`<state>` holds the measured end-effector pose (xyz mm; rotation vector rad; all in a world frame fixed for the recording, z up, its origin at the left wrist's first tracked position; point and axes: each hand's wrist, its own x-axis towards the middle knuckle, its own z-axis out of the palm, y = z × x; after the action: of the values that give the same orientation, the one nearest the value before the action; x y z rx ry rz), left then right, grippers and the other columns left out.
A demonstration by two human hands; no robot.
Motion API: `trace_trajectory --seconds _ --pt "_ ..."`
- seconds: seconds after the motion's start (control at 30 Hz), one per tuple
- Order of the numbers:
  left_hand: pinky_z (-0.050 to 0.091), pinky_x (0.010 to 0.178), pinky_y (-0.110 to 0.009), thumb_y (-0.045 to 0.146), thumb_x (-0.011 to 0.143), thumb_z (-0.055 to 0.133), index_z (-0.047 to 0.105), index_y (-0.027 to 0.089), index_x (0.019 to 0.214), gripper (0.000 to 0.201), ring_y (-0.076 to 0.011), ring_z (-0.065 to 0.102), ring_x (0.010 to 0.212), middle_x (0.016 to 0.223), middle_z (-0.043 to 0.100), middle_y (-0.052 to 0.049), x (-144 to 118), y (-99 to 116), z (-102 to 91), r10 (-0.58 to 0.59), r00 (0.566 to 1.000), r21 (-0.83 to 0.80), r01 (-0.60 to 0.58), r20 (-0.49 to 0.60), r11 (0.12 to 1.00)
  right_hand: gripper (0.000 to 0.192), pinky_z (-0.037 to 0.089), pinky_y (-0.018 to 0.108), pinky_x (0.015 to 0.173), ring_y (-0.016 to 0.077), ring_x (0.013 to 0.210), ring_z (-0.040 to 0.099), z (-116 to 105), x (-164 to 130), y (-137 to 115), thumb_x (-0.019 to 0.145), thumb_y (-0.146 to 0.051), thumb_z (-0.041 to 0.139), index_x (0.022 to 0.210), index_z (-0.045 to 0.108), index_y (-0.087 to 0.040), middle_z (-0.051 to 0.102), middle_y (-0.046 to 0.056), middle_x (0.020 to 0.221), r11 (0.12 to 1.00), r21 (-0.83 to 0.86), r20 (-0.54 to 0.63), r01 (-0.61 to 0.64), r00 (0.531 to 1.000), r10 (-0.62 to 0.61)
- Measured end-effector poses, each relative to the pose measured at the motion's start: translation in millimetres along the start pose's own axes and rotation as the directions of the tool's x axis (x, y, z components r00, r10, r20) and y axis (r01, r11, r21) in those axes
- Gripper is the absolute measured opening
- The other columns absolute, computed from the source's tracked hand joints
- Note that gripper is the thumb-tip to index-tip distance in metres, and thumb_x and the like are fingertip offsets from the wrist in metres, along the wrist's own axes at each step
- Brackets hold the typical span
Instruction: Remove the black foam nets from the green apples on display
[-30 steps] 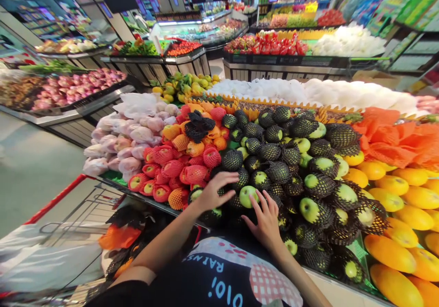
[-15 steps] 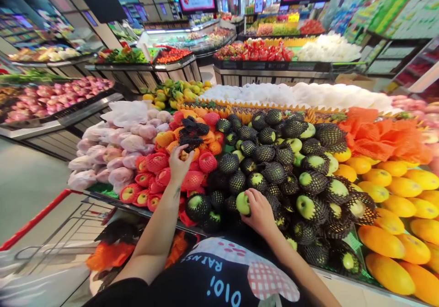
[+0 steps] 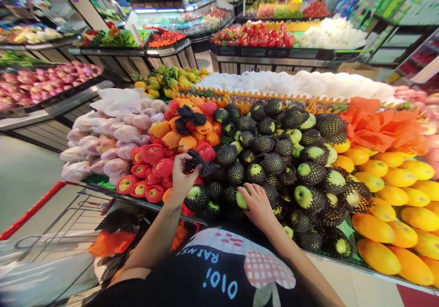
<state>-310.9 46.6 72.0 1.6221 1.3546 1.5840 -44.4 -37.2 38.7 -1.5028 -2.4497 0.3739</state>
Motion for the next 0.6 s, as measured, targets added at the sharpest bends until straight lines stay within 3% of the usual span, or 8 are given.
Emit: trace_trajectory --seconds 0.13,0.27,0.33,0.43,0.5,0.6 --pt "0.051 0.082 -0.028 0.029 0.075 0.077 0.050 0.022 0.107 0.042 -0.0162 0.061 0.091 0.100 0.058 -0.003 -25 -4 21.3 -0.103 0.981 -0.162 0.130 0.165 0.978 0.094 0.041 0.054 0.109 0.0369 0.131 0.044 13 -12 4 0.063 -0.011 0.079 0.148 0.040 -0.022 0.047 0.016 0.147 1.000 0.024 -0.016 0.003 1.000 -0.003" --pt "0.052 0.076 -0.027 0.029 0.072 0.081 0.049 0.024 0.126 0.063 -0.0140 0.061 0.082 0.092 0.060 -0.001 -48 -3 38.8 -0.208 0.911 -0.331 0.332 0.357 0.883 0.097 0.037 0.054 0.113 0.0372 0.138 0.037 26 -24 7 0.063 -0.014 0.079 0.150 0.037 -0.018 0.042 0.018 0.150 0.998 0.059 -0.078 0.002 0.997 0.003" --pt "0.052 0.073 -0.026 0.029 0.068 0.084 0.056 0.022 0.119 0.059 -0.0134 0.060 0.078 0.089 0.061 0.000 -52 0 43.1 -0.269 0.881 -0.355 0.413 0.390 0.839 0.088 0.036 0.054 0.113 0.0366 0.136 0.039 28 -27 8 0.063 -0.015 0.078 0.145 0.043 -0.016 0.048 0.018 0.145 0.997 0.079 -0.101 0.000 0.995 0.008" --pt "0.053 0.070 -0.026 0.034 0.065 0.085 0.066 0.018 0.093 0.038 -0.0139 0.062 0.075 0.086 0.065 -0.002 -52 4 44.5 -0.337 0.841 -0.337 0.492 0.423 0.803 0.071 0.032 0.055 0.114 0.0337 0.124 0.050 24 -28 12 0.065 -0.021 0.077 0.132 0.055 -0.016 0.062 0.014 0.128 0.992 0.123 -0.092 0.032 0.996 -0.021" --pt "0.054 0.067 -0.027 0.040 0.070 0.081 0.067 0.017 0.088 0.032 -0.0152 0.063 0.073 0.083 0.068 -0.003 -49 3 43.2 -0.335 0.835 -0.297 0.485 0.436 0.823 0.068 0.029 0.056 0.114 0.0324 0.116 0.054 18 -28 14 0.064 -0.029 0.078 0.128 0.058 -0.018 0.067 0.012 0.119 0.987 0.148 -0.062 0.059 0.997 -0.050" --pt "0.058 0.071 -0.035 0.047 0.085 0.067 0.069 0.019 0.090 0.029 -0.0196 0.067 0.077 0.084 0.071 -0.006 -48 -3 39.5 -0.267 0.877 -0.196 0.367 0.400 0.910 0.073 0.026 0.059 0.114 0.0326 0.113 0.055 11 -27 14 0.061 -0.036 0.079 0.129 0.059 -0.017 0.069 0.011 0.112 0.989 0.134 0.009 0.067 0.998 -0.069"
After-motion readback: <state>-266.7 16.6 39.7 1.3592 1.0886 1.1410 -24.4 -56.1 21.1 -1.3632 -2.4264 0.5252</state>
